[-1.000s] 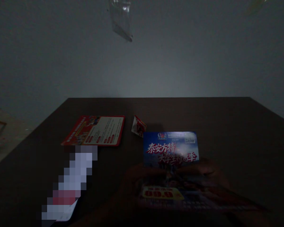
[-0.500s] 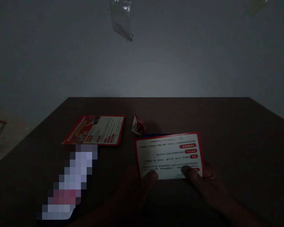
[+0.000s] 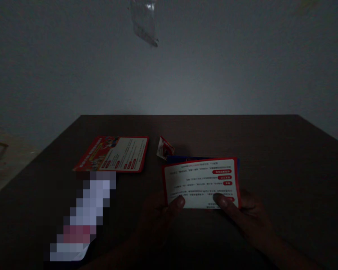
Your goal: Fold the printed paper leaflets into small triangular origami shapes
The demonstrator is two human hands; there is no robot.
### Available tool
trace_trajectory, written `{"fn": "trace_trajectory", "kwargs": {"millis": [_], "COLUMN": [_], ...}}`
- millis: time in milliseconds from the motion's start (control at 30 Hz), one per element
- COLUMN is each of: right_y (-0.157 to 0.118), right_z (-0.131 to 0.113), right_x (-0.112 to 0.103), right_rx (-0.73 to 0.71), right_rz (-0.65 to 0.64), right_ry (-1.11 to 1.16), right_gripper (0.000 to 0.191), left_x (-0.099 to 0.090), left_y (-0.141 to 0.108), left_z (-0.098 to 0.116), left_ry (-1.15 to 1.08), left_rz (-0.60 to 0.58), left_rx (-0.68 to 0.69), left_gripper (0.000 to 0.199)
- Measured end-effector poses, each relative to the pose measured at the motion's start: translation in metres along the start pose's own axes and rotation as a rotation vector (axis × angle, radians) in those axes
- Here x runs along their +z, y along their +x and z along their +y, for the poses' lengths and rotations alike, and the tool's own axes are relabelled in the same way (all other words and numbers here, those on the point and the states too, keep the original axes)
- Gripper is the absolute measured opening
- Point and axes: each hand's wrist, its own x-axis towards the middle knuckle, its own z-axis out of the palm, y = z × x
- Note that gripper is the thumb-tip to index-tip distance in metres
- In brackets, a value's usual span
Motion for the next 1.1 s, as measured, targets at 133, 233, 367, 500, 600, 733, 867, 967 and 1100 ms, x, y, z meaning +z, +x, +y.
{"fn": "trace_trajectory", "kwargs": {"millis": [133,233,367,500,600,733,867,967,1100], "right_y": [0.0,-0.001,-0.002,-0.004,-0.004,-0.003,-0.003,-0.004,-0.004], "right_z": [0.0,-0.002,-0.004,-0.003,-0.002,-0.003,-0.004,-0.005,-0.004], "right_x": [-0.001,0.0,0.002,0.004,0.004,0.004,0.004,0.005,0.0], "right_rx": [0.005,0.002,-0.023,-0.004,0.005,-0.014,-0.015,0.012,0.024], "right_rz": [0.028,0.04,0.079,0.094,0.095,0.099,0.099,0.102,0.139], "right_ry": [-0.018,-0.039,-0.028,-0.038,-0.039,-0.047,-0.051,-0.085,-0.08], "right_gripper": [0.018,0.019,0.019,0.019,0.018,0.017,0.016,0.016,0.017], "left_x": [0.0,-0.001,-0.001,-0.001,-0.002,-0.002,0.001,-0.002,-0.015], "left_y": [0.0,-0.001,-0.004,-0.005,-0.005,-0.005,-0.005,-0.006,-0.007], "left_z": [0.002,-0.004,-0.007,-0.005,-0.006,-0.007,-0.003,-0.005,-0.014], "left_ry": [-0.039,-0.071,-0.052,-0.048,-0.022,-0.016,-0.036,-0.033,0.001], "left_rz": [0.002,0.009,0.009,0.013,0.004,0.0,-0.015,-0.028,0.003], "left_rx": [-0.058,-0.089,-0.072,-0.077,-0.067,-0.029,-0.053,-0.057,0.031], "left_gripper": [0.028,0.028,0.027,0.028,0.03,0.028,0.027,0.028,0.031]}}
